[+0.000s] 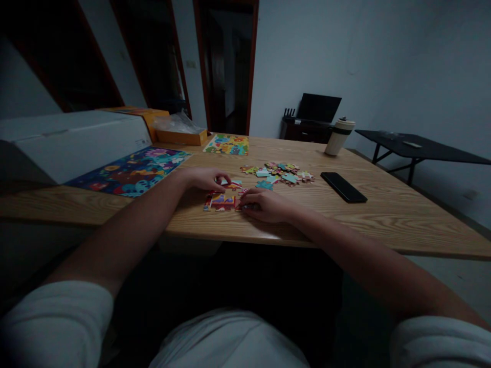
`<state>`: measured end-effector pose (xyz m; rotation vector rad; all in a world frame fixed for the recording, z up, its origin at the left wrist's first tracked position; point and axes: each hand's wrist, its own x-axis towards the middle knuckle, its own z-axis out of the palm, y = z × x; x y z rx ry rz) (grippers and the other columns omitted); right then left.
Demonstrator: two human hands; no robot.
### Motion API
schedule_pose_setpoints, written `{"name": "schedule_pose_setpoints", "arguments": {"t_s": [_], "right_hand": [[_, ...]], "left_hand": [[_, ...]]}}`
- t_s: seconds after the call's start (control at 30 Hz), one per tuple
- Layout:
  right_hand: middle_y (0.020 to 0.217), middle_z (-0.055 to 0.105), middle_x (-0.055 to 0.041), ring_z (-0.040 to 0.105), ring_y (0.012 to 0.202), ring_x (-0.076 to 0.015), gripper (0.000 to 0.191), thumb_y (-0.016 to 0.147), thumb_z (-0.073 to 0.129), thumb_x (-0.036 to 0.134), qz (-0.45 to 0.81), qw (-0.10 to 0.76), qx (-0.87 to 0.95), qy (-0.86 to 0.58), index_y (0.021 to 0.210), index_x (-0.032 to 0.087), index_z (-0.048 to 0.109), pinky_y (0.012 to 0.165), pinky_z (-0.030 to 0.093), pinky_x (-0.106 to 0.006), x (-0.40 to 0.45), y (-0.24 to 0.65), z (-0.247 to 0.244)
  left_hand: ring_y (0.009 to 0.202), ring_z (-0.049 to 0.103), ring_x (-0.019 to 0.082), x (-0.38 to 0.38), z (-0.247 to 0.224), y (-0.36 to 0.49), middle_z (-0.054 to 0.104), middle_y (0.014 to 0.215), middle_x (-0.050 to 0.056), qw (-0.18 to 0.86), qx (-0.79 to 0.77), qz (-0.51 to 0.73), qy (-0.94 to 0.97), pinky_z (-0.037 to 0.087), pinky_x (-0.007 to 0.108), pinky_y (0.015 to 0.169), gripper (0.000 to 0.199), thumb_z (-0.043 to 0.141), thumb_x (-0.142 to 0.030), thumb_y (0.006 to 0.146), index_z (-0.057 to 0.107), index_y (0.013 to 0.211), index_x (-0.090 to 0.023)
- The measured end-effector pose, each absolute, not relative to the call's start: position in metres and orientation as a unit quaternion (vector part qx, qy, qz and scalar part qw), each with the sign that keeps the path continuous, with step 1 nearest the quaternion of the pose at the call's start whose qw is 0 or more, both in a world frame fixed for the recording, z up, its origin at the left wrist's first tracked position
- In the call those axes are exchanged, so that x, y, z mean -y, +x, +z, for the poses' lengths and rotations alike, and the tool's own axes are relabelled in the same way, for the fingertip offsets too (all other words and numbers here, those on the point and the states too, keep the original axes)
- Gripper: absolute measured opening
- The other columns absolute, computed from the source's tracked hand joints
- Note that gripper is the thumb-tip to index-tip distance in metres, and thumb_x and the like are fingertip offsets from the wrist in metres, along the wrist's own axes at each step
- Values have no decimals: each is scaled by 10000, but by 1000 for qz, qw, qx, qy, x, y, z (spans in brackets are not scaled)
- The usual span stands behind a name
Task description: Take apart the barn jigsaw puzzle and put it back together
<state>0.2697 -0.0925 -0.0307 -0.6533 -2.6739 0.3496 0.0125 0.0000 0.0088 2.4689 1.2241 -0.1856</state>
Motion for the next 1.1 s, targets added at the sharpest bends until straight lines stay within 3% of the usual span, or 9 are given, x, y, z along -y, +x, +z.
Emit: {"name": "schedule_pose_setpoints", "arguments": {"t_s": [0.13, 0.3, 0.43, 0.53, 0.73, 0.8, 0.93, 1.1], "right_hand": [[1303, 635, -97, 593, 1191, -229, 374, 988, 460, 408, 131, 148, 947, -252, 1248, 228, 660, 1030, 450, -393, 90, 274, -20], [1574, 337, -124, 298, 1454, -294, 687, 965, 394, 596, 101, 157, 912, -364, 1518, 188, 386, 1179, 263, -471, 78, 270, -33], [1591, 286, -140, 225, 1478, -304, 773, 948, 357, 660, 129, 123, 918, -354, 1535, 158, 348, 1199, 206, -479, 73, 264, -51], [1580, 327, -97, 276, 1464, -285, 711, 941, 394, 651, 162, 171, 898, -372, 1511, 227, 402, 1191, 229, -483, 64, 275, -51], [1440, 540, -100, 459, 1358, -273, 614, 927, 421, 617, 193, 494, 688, -496, 1375, 221, 555, 1121, 345, -478, 23, 343, -27], [1387, 589, -89, 503, 1315, -274, 554, 902, 455, 602, 199, 551, 624, -517, 1286, 235, 613, 1086, 387, -482, 14, 362, -21], [1302, 638, -115, 551, 1246, -298, 488, 848, 529, 540, 194, 584, 567, -547, 1176, 205, 662, 1051, 414, -492, 10, 377, -17], [1290, 620, -175, 581, 1191, -299, 541, 788, 586, 406, 163, 569, 587, -553, 1263, 147, 611, 1025, 428, -477, 3, 380, -25]], "left_hand": [[913, 602, 207, 2, 10, 13, 677, 1148, 80, 196, -434, -64, 877, 424, 275, 779, 628, 643, -516, 751, 596, 1305, -224], [842, 607, 185, 1, 8, 13, 701, 1034, 64, 190, -435, -69, 877, 420, 258, 710, 542, 572, -462, 813, 598, 1295, -216], [870, 605, 183, -1, 6, 12, 687, 1087, 63, 191, -431, -70, 879, 419, 251, 719, 604, 592, -479, 795, 557, 1338, -217], [867, 604, 195, -1, 5, 12, 681, 1087, 68, 191, -430, -69, 880, 418, 262, 718, 665, 610, -508, 771, 534, 1361, -213], [888, 604, 202, -3, 12, 4, 677, 1083, 55, 198, -445, -75, 870, 411, 255, 724, 776, 650, -605, 732, 503, 1401, -241], [910, 603, 211, -4, 15, -1, 669, 1105, 59, 194, -457, -81, 864, 412, 256, 733, 839, 678, -650, 692, 501, 1410, -253], [917, 603, 223, -5, 18, -7, 671, 1111, 73, 195, -488, -106, 844, 412, 267, 744, 869, 689, -662, 680, 495, 1425, -260], [912, 593, 234, -5, 17, -7, 685, 1076, 68, 190, -497, -110, 840, 404, 279, 763, 882, 689, -671, 678, 487, 1440, -277]]}}
